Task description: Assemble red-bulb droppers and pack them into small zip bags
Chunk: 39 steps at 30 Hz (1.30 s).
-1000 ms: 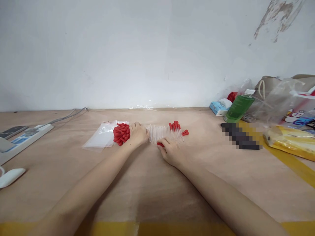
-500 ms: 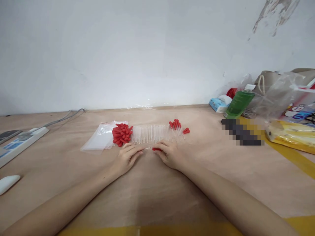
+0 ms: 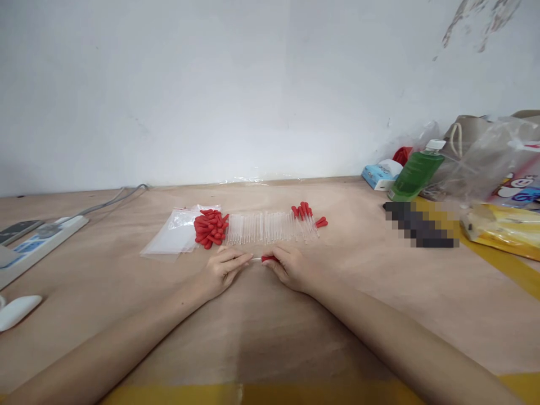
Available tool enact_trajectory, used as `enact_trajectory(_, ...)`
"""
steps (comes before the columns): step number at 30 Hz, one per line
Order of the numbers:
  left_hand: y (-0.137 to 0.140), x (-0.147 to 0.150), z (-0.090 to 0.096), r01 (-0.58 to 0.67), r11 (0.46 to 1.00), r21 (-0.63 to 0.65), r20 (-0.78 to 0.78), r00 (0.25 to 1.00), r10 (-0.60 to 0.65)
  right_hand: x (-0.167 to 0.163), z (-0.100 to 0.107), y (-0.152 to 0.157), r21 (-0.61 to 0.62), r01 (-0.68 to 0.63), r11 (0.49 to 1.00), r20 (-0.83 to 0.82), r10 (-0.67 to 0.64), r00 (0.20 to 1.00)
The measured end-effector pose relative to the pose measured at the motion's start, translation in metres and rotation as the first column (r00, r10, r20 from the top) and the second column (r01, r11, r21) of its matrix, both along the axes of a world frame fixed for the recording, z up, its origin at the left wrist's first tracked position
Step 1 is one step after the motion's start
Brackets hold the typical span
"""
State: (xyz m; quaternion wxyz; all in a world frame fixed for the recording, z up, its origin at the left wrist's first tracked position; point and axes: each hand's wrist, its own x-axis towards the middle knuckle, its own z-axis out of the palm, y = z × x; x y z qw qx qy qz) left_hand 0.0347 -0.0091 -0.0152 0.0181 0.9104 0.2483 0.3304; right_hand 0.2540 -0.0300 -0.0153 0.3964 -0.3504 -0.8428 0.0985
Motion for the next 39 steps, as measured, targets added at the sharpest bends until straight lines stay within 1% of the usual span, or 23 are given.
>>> enact_trajectory(3, -0.001, 0.000, 0.000, -0.001, 1.000, -0.010, -0.028, 1.000, 0.001, 0.001, -0.002, -0.001, 0.000, -0.003, 1.000, 0.018, 0.003, 1.000)
enact_trajectory(8, -0.004, 0.000, 0.003, -0.049, 0.999, -0.010, -0.075, 0.996, 0.049, 0.001, -0.002, -0.002, 0.023, -0.025, 0.999, 0.057, 0.023, 0.998)
enact_trajectory(10, -0.004, 0.001, 0.003, -0.056, 0.998, 0.000, -0.069, 0.996, 0.056, 0.001, -0.005, -0.001, 0.033, -0.032, 0.999, 0.062, 0.030, 0.998)
enact_trajectory(14, -0.004, 0.003, 0.002, -0.021, 0.999, 0.034, -0.038, 0.999, 0.023, -0.001, -0.010, 0.002, 0.061, -0.048, 0.997, 0.073, 0.043, 0.996)
enact_trajectory(19, -0.003, 0.006, 0.001, -0.005, 0.994, 0.108, 0.012, 1.000, 0.004, -0.005, -0.009, 0.006, 0.093, -0.056, 0.994, 0.071, 0.050, 0.996)
enact_trajectory(21, -0.002, 0.006, 0.001, 0.000, 0.994, 0.106, 0.007, 1.000, -0.001, -0.005, -0.008, 0.007, 0.078, -0.068, 0.995, 0.070, 0.062, 0.996)
enact_trajectory(23, -0.002, 0.006, 0.000, -0.002, 0.997, 0.081, 0.012, 1.000, 0.001, -0.005, -0.006, 0.008, 0.025, -0.087, 0.996, 0.024, 0.086, 0.996)
enact_trajectory(26, -0.002, 0.007, 0.002, -0.008, 1.000, 0.005, 0.051, 0.999, 0.007, -0.010, -0.001, 0.007, -0.098, -0.104, 0.990, -0.171, 0.086, 0.982)
enact_trajectory(28, -0.005, 0.007, 0.004, 0.024, 0.999, -0.045, 0.073, 0.997, -0.021, -0.012, 0.003, 0.008, -0.207, -0.094, 0.974, -0.343, 0.017, 0.939)
enact_trajectory(29, -0.006, 0.006, 0.006, 0.043, 0.997, -0.069, 0.077, 0.996, -0.037, -0.012, 0.006, 0.009, -0.264, -0.086, 0.961, -0.427, -0.037, 0.904)
enact_trajectory(31, -0.009, 0.005, 0.009, 0.040, 0.990, -0.134, 0.074, 0.997, -0.030, -0.005, 0.015, 0.016, -0.365, -0.061, 0.929, -0.563, -0.168, 0.809)
enact_trajectory(33, -0.010, 0.004, 0.011, -0.006, 0.978, -0.210, 0.059, 0.998, 0.018, 0.012, 0.026, 0.028, -0.421, 0.003, 0.907, -0.636, -0.298, 0.712)
enact_trajectory(34, -0.010, 0.003, 0.012, -0.023, 0.970, -0.241, 0.044, 0.998, 0.035, 0.023, 0.031, 0.036, -0.440, 0.064, 0.896, -0.641, -0.363, 0.676)
enact_trajectory(36, -0.010, 0.003, 0.012, -0.024, 0.962, -0.272, 0.010, 1.000, 0.028, 0.047, 0.039, 0.055, -0.494, 0.190, 0.849, -0.582, -0.485, 0.653)
enact_trajectory(38, -0.009, 0.004, 0.012, 0.003, 0.961, -0.275, -0.013, 1.000, -0.007, 0.067, 0.042, 0.075, -0.539, 0.312, 0.783, -0.451, -0.581, 0.677)
enact_trajectory(39, -0.008, 0.004, 0.011, 0.016, 0.961, -0.275, -0.018, 1.000, -0.021, 0.073, 0.041, 0.084, -0.523, 0.376, 0.765, -0.389, -0.607, 0.693)
